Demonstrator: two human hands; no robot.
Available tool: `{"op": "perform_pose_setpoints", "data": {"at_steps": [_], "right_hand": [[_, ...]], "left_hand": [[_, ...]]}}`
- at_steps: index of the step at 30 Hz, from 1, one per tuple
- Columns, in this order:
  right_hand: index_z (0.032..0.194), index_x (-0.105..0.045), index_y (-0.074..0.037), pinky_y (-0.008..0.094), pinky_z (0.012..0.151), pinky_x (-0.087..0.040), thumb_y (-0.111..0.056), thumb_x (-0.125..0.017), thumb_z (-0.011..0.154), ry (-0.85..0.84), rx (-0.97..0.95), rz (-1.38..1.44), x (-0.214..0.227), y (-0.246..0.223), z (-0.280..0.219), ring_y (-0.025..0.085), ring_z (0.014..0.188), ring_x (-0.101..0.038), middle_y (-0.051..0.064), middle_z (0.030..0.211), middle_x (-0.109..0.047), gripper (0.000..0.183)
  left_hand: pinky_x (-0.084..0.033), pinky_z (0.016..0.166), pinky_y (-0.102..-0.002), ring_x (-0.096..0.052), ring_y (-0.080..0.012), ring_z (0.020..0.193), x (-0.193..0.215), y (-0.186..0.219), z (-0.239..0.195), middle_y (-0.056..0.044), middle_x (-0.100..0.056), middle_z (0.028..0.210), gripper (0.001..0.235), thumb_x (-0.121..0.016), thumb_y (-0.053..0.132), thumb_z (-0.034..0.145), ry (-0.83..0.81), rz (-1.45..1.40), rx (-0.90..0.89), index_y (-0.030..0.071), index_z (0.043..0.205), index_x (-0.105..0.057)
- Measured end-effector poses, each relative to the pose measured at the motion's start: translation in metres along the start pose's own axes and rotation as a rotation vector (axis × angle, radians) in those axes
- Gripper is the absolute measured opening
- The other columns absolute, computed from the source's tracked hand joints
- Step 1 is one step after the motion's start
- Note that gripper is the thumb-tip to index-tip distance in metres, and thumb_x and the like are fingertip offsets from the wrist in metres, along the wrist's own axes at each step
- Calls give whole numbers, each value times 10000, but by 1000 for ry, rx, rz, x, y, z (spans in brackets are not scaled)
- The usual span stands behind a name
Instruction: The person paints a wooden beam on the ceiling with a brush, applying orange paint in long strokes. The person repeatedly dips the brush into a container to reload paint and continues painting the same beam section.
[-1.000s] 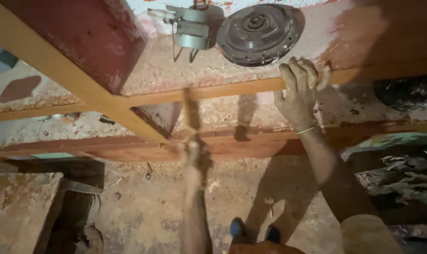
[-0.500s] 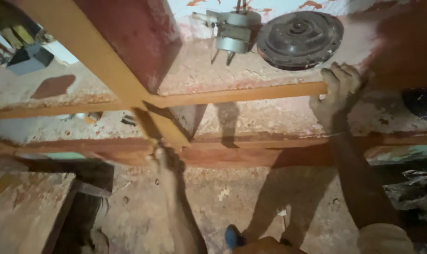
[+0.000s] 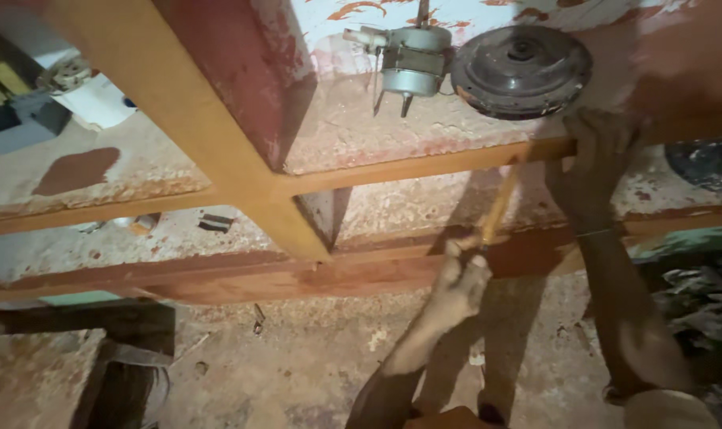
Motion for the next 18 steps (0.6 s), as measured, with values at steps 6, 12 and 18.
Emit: {"op": "perform_pose_setpoints", "data": {"at_steps": [6, 12, 18], "right_hand": [[1336, -609, -65, 670, 1307, -118, -109, -636, 1027, -10, -12, 38, 3, 0, 6, 341, 1420, -525, 134, 1372, -587, 314], [1355, -605, -76, 672, 1293, -114, -110, -659, 1024, 25, -2, 14, 0, -4, 4, 327, 1400, -527, 131, 1394, -585, 337], [1351, -598, -91, 643, 1276, -174, -87, -670, 995, 19, -14, 40, -3, -1, 7, 317, 1405, -524, 116, 1385, -575, 363]], "left_hand": [[-387, 386, -220, -470, -56, 505, 92, 50, -22, 30, -578, 784, 395, -613, 276, 988, 366, -155, -170, 177, 1362, -534], [-369, 351, -238, -470, -90, 476, 147, 111, -98, -12, -569, 806, 250, -519, 270, 1061, 701, -211, -422, 120, 1256, -473], [-305, 336, -211, -400, -42, 463, 137, 122, -106, 35, -544, 784, 297, -495, 297, 1023, 799, -299, -551, 169, 1279, -415]]}}
Point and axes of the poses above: each hand's wrist, its own z-axis towards the middle knuckle, its own x-axis out of the back of the hand, y = z × x, the point moved 8 cm from there along z, towards the middle knuckle
